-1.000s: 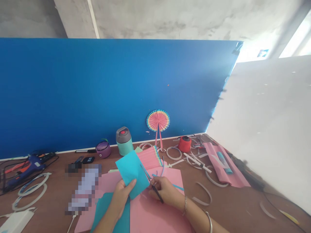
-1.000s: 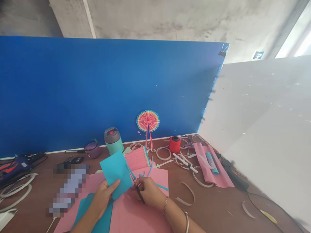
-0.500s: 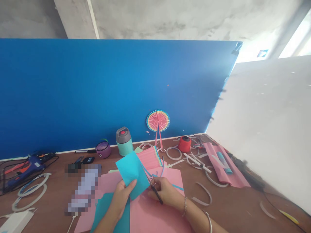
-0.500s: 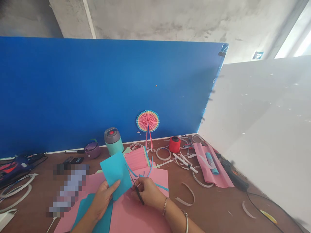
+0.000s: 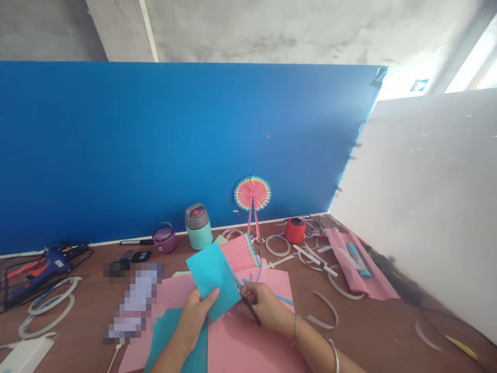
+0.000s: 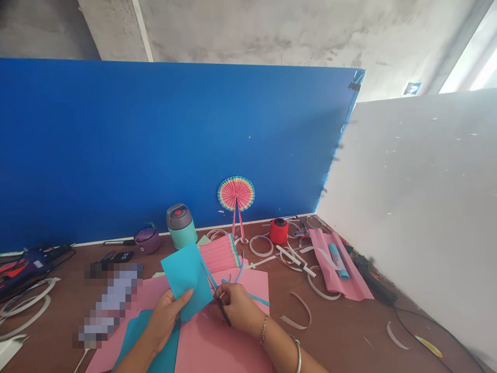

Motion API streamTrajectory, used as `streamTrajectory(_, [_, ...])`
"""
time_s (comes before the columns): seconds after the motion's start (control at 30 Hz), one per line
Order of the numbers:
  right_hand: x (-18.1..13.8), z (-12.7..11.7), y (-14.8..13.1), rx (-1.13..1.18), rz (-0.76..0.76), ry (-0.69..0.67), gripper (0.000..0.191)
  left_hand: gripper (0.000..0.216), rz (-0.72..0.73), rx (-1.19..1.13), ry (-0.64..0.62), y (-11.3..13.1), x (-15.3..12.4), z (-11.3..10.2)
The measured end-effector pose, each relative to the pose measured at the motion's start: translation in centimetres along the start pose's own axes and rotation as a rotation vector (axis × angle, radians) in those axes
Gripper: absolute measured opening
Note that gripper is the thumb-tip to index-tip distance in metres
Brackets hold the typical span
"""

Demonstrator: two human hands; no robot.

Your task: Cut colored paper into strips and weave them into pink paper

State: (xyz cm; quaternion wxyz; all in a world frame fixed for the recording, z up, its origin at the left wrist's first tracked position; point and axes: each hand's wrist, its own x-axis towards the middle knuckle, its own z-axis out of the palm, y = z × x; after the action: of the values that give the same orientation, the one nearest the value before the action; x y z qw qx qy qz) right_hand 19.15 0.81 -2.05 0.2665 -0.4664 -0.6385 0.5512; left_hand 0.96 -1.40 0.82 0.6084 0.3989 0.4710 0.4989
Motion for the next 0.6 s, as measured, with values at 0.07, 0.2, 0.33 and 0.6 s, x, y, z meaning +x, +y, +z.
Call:
streamTrajectory(0.07, [-0.1, 0.0, -0.2, -0.009, 0.007, -0.002, 0.014, 0.04, -0.003, -0.003, 0.005, 0.0, 0.0, 0.0])
streamTrajectory(0.2, [-0.2, 0.0, -0.6, -0.007, 0.009, 0.003, 0.013, 0.041, -0.006, 0.002, 0.012, 0.0, 0.0, 0.0])
streamTrajectory(0.33, [-0.1, 0.0, -0.3, 0.024, -0.003, -0.003, 0.016, 0.041, -0.006, 0.008, 0.008, -0.2, 0.0, 0.0])
streamTrajectory(0.6, [0.2, 0.2, 0.6, 0.028, -0.017, 0.008, 0.017, 0.035, -0.002, 0.025, -0.031, -0.6, 0.1, -0.1])
